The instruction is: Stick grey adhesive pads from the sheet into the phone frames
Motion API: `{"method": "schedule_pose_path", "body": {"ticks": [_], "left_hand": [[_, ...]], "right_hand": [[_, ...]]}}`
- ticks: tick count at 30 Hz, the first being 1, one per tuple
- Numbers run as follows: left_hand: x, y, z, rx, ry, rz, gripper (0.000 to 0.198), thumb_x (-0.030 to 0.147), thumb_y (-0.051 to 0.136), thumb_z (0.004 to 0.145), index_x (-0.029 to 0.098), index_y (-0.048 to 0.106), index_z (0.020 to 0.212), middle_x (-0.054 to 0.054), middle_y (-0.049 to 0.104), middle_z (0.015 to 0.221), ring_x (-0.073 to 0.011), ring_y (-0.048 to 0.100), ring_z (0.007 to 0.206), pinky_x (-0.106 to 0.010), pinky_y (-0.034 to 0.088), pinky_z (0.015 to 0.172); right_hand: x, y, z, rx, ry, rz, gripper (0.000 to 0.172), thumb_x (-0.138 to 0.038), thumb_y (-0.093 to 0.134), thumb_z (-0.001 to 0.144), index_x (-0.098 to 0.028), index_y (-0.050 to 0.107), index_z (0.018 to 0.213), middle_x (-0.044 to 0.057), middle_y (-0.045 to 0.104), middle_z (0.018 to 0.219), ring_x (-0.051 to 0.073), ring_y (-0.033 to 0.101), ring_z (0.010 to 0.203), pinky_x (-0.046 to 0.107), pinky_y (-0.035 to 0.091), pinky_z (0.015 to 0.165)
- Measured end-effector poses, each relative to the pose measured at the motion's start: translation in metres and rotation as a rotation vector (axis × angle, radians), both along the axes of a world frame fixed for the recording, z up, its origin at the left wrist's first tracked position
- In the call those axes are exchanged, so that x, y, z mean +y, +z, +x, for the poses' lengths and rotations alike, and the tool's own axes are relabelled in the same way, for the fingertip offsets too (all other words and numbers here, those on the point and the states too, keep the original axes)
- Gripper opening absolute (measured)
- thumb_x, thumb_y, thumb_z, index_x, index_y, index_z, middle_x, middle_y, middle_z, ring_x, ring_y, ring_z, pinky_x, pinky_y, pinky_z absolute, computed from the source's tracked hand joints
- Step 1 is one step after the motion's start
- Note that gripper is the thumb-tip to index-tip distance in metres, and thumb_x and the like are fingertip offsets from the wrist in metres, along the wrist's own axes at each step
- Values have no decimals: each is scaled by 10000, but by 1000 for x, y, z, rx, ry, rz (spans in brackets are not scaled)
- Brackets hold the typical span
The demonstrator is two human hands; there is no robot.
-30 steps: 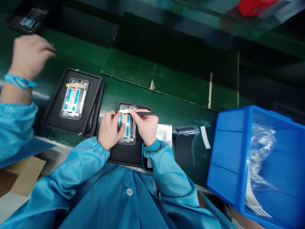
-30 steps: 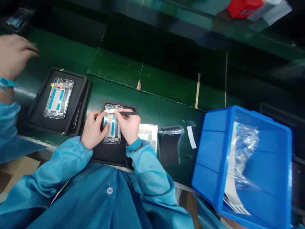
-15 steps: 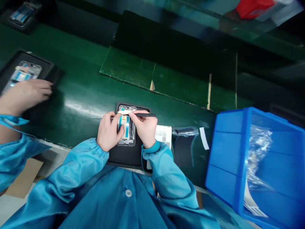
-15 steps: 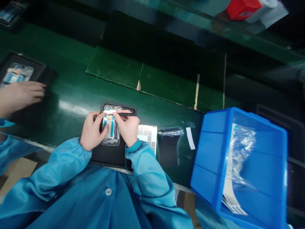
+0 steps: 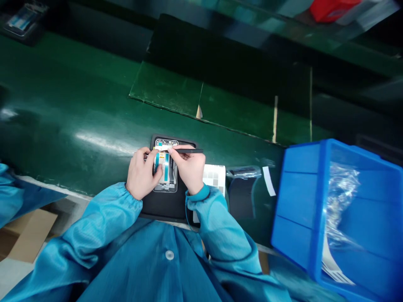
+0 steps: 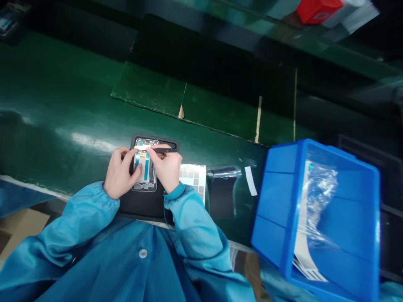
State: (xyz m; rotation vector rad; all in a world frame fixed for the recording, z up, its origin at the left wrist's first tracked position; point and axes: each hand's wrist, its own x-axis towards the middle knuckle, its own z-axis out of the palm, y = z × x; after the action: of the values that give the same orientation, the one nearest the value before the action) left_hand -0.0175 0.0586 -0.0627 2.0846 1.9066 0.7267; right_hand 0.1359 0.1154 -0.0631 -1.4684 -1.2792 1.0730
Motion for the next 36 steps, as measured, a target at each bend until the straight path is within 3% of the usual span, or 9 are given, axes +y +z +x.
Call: {"method": "schedule_pose_path", "body": {"ticks": [36], "left_hand": [[0,1,0,42,-3,-3,441,293,568,898,130,574,1308,-157,504,1185,-259,541,991,-416,498,917]], "right_hand": [[0,1,1,-75,22,48,237,-413,782,789,-184,738,834,55,778,799,193,722,675,306,584,647]]}}
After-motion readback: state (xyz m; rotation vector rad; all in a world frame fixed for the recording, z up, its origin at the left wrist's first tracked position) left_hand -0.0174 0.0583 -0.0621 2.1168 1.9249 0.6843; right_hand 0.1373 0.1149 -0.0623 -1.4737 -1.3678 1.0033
